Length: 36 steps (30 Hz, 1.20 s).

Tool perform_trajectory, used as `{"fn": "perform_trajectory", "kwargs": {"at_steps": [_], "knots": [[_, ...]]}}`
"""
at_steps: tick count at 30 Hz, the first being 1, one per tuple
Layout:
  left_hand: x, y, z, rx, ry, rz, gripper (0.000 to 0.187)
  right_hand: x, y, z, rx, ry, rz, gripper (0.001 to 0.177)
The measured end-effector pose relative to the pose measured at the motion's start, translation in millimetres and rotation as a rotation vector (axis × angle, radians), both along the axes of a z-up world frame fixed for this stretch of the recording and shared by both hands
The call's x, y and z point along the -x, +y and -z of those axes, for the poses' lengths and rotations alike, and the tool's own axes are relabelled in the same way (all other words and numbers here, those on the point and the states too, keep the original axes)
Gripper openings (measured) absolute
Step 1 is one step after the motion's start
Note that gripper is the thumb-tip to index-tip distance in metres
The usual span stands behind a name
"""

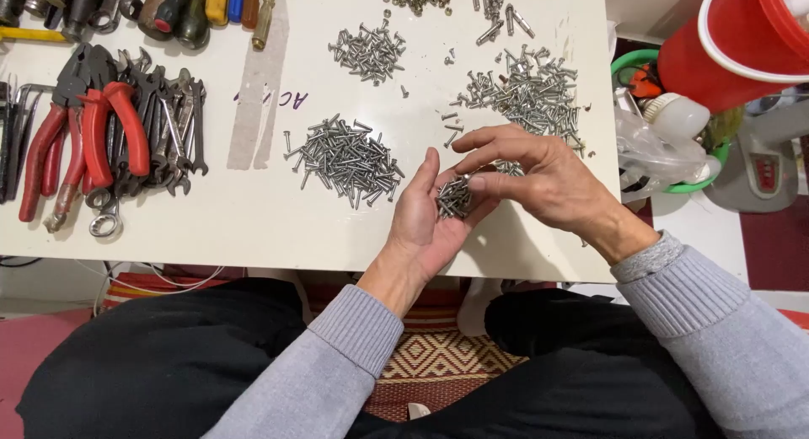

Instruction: Sorting various types and sizes of screws and fasteners into organized piles on a workbench.

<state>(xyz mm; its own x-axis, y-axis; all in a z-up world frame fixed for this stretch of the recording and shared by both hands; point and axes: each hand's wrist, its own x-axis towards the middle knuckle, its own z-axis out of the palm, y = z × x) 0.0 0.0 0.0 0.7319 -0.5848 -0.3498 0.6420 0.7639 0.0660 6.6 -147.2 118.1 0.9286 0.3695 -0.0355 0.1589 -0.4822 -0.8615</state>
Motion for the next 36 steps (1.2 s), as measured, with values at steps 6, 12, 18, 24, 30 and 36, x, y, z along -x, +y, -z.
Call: {"fn": "perform_trajectory", "kwargs": {"at_steps": [6, 12, 18, 24, 30, 36], "knots": [[-1.8, -3.5, 9.2, -0.036, -0.075, 0.046, 0.048, 5.2, 8.4, -10.6, -0.255, 0.234, 0.206, 0.019], [2.4, 0.8, -3.6, -0.081, -0.115, 0.074, 0.035, -2.8, -5.1, 9.1, -0.275, 0.255, 0.243, 0.017], [4.2, -1.1, -5.4, -0.106, -0.109, 0.002, 0.022, -11.8, -8.5, 22.9, -0.326, 0.274, 0.233, 0.019], [3.0, 2.4, -0.7, -0.083, -0.072, -0.043, 0.019, -15.5, 3.4, 14.6, -0.319, 0.326, 0.203, 0.021], [-1.3, 4.5, -3.9, -0.095, -0.015, -0.073, 0.019, -24.3, 17.4, 13.8, -0.309, 0.283, 0.263, 0.022], [2.2, 7.5, -8.4, -0.098, 0.071, -0.062, 0.024, -59.6, 33.8, 24.2, -0.091, 0.225, 0.364, 0.026]]}}
